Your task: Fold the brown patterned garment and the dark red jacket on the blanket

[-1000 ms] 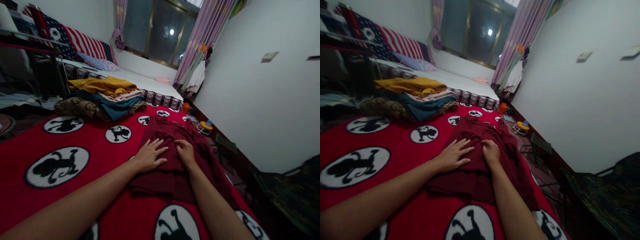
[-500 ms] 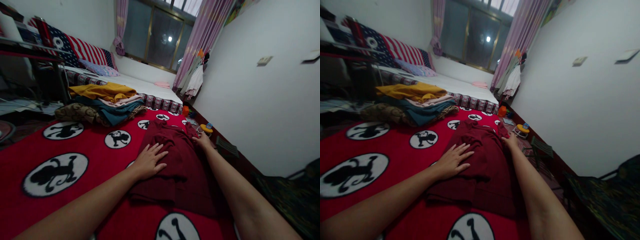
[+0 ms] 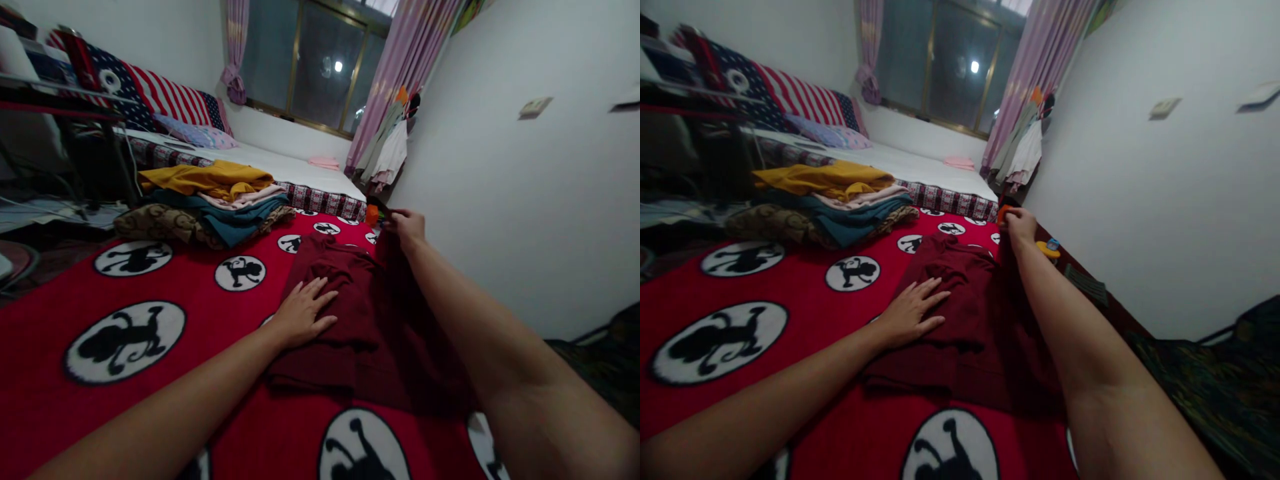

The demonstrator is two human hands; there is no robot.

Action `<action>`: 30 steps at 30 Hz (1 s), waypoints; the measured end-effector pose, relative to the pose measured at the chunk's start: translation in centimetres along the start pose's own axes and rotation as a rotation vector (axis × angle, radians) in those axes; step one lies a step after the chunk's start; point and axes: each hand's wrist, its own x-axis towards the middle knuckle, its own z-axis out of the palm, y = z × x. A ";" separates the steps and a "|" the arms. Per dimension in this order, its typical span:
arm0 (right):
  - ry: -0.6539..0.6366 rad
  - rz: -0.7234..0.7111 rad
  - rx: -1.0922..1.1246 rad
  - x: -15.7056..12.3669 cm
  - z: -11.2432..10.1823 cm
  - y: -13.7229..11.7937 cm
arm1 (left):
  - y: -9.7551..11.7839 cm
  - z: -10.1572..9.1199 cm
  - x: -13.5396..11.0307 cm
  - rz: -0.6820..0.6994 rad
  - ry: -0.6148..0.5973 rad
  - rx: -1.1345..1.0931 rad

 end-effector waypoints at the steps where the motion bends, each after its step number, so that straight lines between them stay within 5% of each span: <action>1: -0.102 -0.043 0.057 -0.6 0.2 -1.7 | -0.1 0.0 0.0 -0.013 0.041 -0.032; 3: -0.427 -0.222 0.300 -2.4 0.1 -4.3 | -0.2 0.0 -0.1 -0.041 0.142 -0.099; 5: -0.594 -0.341 0.368 -4.6 -0.8 -5.1 | -0.4 0.0 -0.2 -0.060 0.219 -0.146; 10: -0.493 -0.355 -0.194 -9.9 -5.3 -0.4 | -0.5 0.3 -0.2 -0.056 0.278 -0.148; 13: -0.624 -0.227 -0.542 -13.6 -7.6 2.6 | -0.4 0.3 0.0 -0.046 0.279 -0.113; 19: -0.725 -0.223 -0.646 -20.7 -7.4 4.0 | 0.3 -0.3 -0.1 0.008 0.204 -0.008; 24: -0.707 -0.232 -0.656 -20.5 -5.5 4.1 | 0.3 -0.3 -0.2 0.020 0.196 0.000; 30: -0.461 -0.100 -0.138 -15.4 -4.0 2.9 | 0.1 0.1 -0.1 0.043 0.210 -0.020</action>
